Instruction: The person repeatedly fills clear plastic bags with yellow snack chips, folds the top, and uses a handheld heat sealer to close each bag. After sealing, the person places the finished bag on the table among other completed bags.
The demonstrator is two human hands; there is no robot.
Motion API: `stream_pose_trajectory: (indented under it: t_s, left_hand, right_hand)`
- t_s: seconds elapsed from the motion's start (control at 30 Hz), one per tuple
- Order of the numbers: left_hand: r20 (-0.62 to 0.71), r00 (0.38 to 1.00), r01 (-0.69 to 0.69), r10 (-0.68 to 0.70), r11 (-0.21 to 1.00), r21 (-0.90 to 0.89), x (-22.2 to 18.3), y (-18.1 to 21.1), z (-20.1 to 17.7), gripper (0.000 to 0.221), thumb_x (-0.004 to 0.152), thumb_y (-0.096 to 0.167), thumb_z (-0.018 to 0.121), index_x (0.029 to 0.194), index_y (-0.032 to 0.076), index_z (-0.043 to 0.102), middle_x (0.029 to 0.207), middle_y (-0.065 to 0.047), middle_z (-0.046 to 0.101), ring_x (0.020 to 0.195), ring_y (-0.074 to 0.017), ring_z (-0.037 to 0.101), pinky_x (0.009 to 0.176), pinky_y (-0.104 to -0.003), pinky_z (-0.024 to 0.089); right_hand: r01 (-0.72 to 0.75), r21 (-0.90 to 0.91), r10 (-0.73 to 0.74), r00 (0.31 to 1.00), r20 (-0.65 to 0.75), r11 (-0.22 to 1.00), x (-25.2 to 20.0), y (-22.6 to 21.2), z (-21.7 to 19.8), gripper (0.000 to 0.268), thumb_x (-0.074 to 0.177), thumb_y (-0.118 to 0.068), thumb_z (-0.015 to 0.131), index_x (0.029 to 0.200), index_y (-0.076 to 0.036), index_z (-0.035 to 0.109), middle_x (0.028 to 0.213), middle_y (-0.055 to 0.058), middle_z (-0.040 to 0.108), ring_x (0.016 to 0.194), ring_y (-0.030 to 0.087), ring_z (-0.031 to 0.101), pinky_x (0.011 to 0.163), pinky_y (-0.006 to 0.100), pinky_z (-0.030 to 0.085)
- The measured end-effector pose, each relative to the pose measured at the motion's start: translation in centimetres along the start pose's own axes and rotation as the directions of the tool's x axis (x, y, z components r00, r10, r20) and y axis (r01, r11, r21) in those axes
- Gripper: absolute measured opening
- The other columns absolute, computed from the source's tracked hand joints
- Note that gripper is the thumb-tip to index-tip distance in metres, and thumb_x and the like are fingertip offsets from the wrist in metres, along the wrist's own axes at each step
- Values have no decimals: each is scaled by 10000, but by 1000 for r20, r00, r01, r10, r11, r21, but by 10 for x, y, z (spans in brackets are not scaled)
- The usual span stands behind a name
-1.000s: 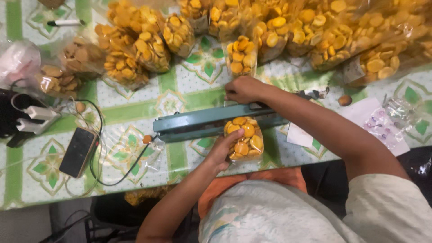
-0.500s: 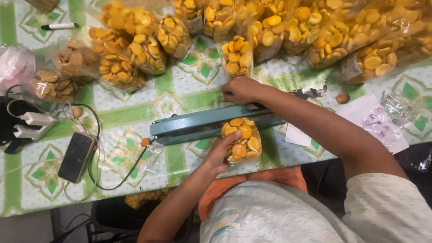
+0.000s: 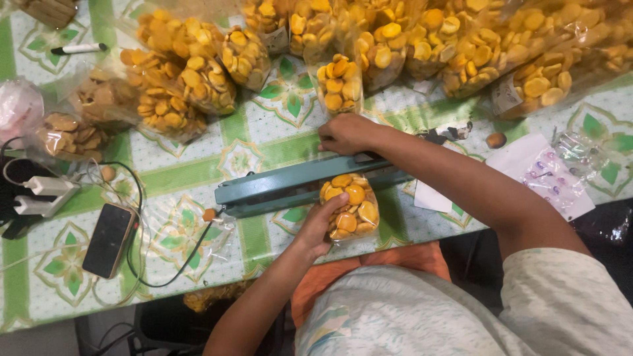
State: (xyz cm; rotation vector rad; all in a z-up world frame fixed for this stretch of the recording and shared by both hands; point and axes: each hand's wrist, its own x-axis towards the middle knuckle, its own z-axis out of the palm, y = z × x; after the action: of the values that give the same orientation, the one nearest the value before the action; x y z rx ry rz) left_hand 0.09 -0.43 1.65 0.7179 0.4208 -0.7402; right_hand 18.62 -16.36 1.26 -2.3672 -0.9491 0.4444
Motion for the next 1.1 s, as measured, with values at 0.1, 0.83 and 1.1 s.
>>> stream_pose_trajectory:
  t_s: [0.1,0.83,1.1]
  left_hand:
    - [-5,1000,5,-5,1000,10,-1,1,0,492,936,260,709,1337,4,583,1209,-141,711,1063,-255,719,946,-413,587]
    - [18,998,58,-58,998,-15,11,-8,-17,553,893,213,760,1354,-29,574,1228,-164,705,1066,-281,728,956,-438,598]
    - [-18,1000,21,-21,999,33,6,-5,-8,546,877,196,758,1346,-5,564,1218,-149,706,1063,-270,729,949,-444,601]
  right_hand:
    - [0,-6,0,1000,2,1000,0,1,0,316,904,-386,705,891,-71,705,822,191,717,827,421,691,752,526,522]
    - [140,-43,-146,964,-221,989,-8,-30,-29,238,939,-304,680,934,-68,704,900,171,711,862,410,677,749,519,517]
    - [476,-182,-509,787,-349,860,-40,-132,-112,170,965,-211,715,937,-50,667,849,122,640,814,367,655,716,488,511]
